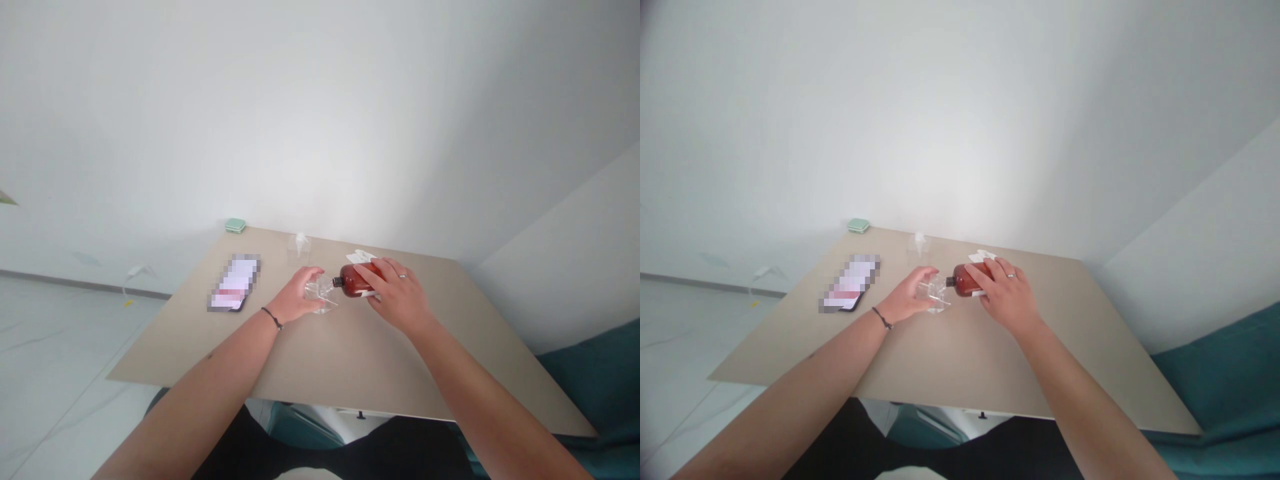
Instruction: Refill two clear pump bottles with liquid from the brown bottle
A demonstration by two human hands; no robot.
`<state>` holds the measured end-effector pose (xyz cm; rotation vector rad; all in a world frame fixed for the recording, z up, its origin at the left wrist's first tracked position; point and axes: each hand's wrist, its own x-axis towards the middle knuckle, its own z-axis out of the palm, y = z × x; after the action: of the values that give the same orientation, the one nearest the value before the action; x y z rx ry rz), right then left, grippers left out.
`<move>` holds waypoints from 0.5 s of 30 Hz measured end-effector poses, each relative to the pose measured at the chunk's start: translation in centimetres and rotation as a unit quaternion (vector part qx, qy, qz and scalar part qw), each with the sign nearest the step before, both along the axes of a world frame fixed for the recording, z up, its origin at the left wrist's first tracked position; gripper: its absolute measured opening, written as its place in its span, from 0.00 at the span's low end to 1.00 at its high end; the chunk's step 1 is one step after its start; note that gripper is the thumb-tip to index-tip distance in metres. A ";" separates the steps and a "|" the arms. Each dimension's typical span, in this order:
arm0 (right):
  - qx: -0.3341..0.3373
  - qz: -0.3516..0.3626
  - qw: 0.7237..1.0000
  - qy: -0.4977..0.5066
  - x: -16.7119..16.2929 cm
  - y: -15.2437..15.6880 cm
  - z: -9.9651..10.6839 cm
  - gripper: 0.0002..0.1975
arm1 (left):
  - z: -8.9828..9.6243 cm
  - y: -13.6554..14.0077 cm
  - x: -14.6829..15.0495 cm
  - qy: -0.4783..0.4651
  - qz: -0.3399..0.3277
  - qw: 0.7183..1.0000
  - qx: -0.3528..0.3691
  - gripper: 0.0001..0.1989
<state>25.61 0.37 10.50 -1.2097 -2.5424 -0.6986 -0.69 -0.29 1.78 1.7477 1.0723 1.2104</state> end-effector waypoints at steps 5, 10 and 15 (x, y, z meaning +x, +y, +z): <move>0.001 0.001 1.000 -0.004 -0.1 0.0 0.2 0.32 | 0.0 0.0 0.0 -0.001 0.000 1.000 -0.001 0.33; 0.009 0.006 1.000 -0.005 -0.1 0.0 0.4 0.32 | 0.2 -0.1 0.0 0.014 0.005 1.000 0.000 0.33; 0.012 0.003 1.000 -0.015 -0.2 -0.1 0.6 0.32 | 0.4 -0.1 0.0 0.026 0.002 1.000 0.003 0.33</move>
<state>25.39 0.25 11.12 -1.1928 -2.5533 -0.7508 -0.66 -0.41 2.17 1.7901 1.1052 1.1773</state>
